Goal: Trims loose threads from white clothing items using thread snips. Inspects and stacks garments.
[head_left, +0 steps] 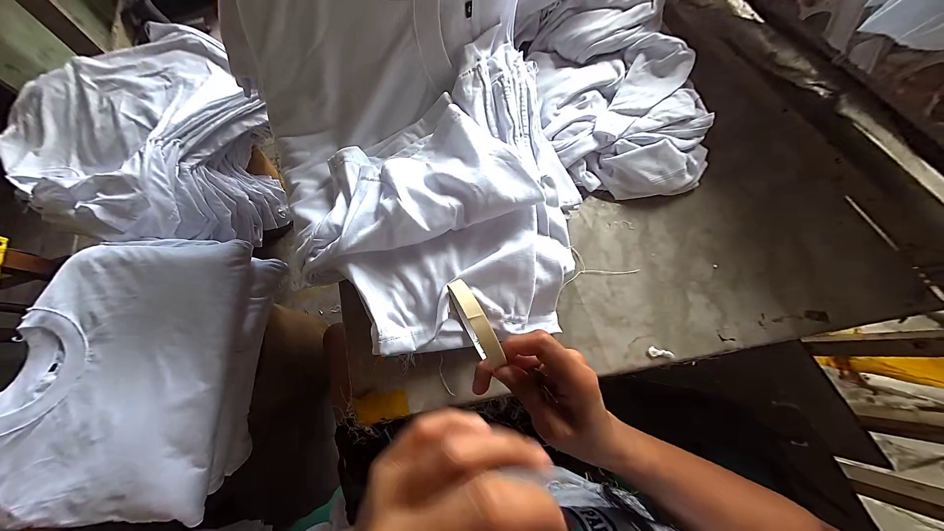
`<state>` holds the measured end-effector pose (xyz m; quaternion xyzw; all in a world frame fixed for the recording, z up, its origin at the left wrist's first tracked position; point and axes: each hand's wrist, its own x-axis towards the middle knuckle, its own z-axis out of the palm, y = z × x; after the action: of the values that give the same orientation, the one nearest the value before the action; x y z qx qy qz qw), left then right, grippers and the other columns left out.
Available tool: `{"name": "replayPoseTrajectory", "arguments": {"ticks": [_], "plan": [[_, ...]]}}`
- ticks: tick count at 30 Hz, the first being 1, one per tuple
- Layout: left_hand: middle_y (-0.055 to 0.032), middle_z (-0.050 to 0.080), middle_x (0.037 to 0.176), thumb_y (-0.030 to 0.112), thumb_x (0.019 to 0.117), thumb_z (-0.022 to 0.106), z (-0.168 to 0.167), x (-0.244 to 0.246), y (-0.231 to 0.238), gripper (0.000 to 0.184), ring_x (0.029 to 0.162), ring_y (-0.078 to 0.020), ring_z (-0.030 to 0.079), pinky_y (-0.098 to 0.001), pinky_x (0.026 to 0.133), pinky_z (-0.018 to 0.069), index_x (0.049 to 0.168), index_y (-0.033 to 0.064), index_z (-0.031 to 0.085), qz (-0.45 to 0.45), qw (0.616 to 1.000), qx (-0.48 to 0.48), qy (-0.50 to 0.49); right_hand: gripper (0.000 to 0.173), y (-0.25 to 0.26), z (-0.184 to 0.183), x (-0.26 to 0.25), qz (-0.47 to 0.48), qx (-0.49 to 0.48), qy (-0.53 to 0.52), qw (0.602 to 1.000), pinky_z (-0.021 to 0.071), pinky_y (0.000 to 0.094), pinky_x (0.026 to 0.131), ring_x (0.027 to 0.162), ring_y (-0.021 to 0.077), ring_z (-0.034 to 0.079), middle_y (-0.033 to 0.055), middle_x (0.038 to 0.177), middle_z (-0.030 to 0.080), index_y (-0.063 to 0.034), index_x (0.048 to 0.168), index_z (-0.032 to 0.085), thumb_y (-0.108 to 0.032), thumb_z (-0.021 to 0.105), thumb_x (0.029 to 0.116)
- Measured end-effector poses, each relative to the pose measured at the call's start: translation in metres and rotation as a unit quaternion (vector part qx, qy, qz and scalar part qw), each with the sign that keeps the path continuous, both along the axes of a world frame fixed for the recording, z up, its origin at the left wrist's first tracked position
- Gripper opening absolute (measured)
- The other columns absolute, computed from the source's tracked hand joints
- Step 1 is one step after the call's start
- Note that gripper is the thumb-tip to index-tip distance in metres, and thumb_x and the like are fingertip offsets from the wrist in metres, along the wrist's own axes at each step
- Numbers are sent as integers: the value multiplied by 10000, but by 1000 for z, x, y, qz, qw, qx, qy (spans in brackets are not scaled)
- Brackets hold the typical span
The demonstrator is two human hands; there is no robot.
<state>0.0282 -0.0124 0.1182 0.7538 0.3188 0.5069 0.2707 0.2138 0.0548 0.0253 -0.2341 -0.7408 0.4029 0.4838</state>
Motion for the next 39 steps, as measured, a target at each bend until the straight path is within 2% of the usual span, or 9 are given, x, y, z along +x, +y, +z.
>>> {"name": "replayPoseTrajectory", "arguments": {"ticks": [2,6,11,18,22,25,28,31,39], "plan": [[39,651,1090,533,1062,412,-13,-7,13,471,1202,-66,569,-243,1045,442,859,158,611,147,986,16,82,155,-2,0,1,8,2,-7,1000,489,78,714,765,-44,611,36,884,672,-17,1135,495,-164,471,1094],[-52,664,1118,331,991,660,-48,-2,41,237,1163,-94,564,-220,991,440,1013,130,785,301,950,21,82,128,-3,-2,1,24,13,-12,1000,493,92,705,763,-16,627,53,891,682,-30,1133,489,-147,465,1087],[-32,672,1110,267,969,687,-44,-5,47,165,1244,-130,524,-270,1036,388,881,150,764,267,954,24,131,119,-2,-8,1,20,55,-34,998,482,115,651,694,29,601,63,845,652,-37,1105,497,-148,461,1082],[-150,643,1102,138,1036,470,-35,-11,56,255,1241,-316,543,-351,1053,427,866,49,638,182,918,91,341,93,-8,-13,-4,-14,101,-79,992,457,176,567,605,93,561,58,740,604,-55,1023,534,-129,485,1052],[-141,573,1105,150,1059,394,-45,-11,60,232,1250,-277,516,-365,1130,359,880,77,523,146,936,120,296,98,-12,-16,-5,-26,76,-42,996,470,129,621,646,57,563,60,781,594,-40,1056,511,-135,488,1066],[-21,532,1165,295,1092,343,-42,-12,57,274,1298,-105,474,-256,1098,385,895,152,469,139,971,68,181,109,-10,-14,-1,-17,32,0,999,489,113,660,706,18,598,51,838,628,-35,1125,482,-131,472,1074],[68,537,1238,359,1060,521,-40,-14,57,226,1301,-4,467,-194,1060,430,954,182,614,187,977,19,100,119,-8,-13,2,-1,10,22,1000,494,116,653,715,15,616,57,845,654,-31,1133,481,-137,461,1084],[-6,593,1264,385,962,694,-53,-12,60,252,1264,-55,506,-223,1053,437,1030,151,758,193,978,-18,78,122,-6,-13,3,7,10,20,1000,486,103,654,707,4,607,55,843,652,-33,1125,481,-148,464,1088],[-51,675,1165,228,972,656,-34,-10,57,164,1300,-190,503,-326,1071,384,859,141,736,201,956,36,208,107,-6,-12,1,-8,57,-29,998,477,128,631,673,43,589,58,804,628,-42,1084,498,-145,474,1075]]}}
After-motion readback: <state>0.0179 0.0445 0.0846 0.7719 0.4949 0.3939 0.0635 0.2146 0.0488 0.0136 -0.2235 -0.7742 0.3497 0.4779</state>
